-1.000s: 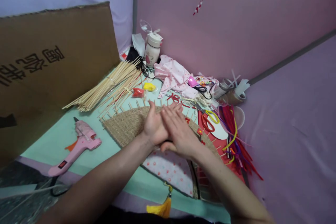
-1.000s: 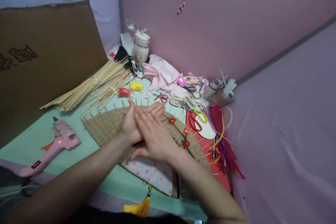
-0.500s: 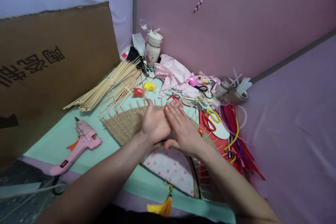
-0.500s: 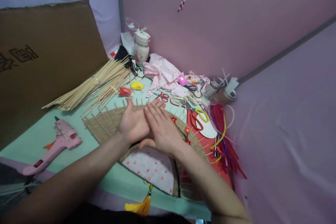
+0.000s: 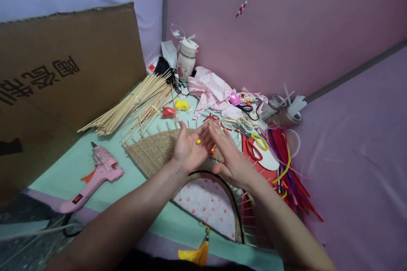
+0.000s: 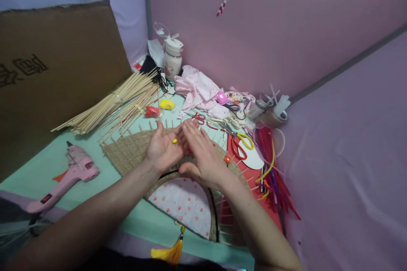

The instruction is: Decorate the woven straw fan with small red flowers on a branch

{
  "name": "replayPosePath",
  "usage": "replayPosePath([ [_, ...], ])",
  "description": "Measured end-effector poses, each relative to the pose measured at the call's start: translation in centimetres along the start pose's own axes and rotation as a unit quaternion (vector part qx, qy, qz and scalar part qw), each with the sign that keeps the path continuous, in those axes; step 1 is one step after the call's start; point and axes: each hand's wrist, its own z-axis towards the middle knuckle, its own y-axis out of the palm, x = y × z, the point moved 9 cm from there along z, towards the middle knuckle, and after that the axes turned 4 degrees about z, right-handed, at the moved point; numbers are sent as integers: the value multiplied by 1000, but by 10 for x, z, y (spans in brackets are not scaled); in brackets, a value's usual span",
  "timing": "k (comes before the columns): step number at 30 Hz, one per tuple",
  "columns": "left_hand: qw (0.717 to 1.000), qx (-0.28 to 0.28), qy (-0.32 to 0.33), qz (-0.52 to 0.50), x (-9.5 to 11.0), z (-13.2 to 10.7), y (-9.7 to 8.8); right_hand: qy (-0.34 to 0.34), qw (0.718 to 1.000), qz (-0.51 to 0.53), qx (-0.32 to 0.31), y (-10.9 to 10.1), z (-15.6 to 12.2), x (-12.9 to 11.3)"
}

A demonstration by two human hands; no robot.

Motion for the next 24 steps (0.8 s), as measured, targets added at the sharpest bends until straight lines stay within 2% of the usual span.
replayPosePath([
  [3, 1000, -10, 5, 13, 5, 0, 1, 11, 1000, -13, 10, -1, -1, 3],
  [7, 1000, -26, -5, 17, 0, -1, 4, 81, 985, -26, 148, -17, -1, 12],
  [8, 999, -30, -8, 13, -3, -1, 5, 91, 981, -29, 166, -17, 0, 13],
  [12, 999, -32, -23, 5, -12, -1, 9, 78, 982, -2, 170, -6, 7, 9],
  [16, 999, -20, -19, 19, -6, 1, 4, 62, 976, 67, 198, -17, 9, 13],
  [18, 1000, 11, 12, 25, 8, 3, -6, 86, 965, 88, 233, -33, 7, 32],
  [20, 996, 47, 64, 33, 26, 2, -18, 136, 954, 80, 256, -44, 3, 60],
  [21, 993, 60, 92, 37, 36, 1, -23, 152, 955, 69, 246, -44, 3, 73],
  [24, 984, 82, 146, 57, 56, -2, -31, 179, 972, 30, 147, -24, 7, 105],
])
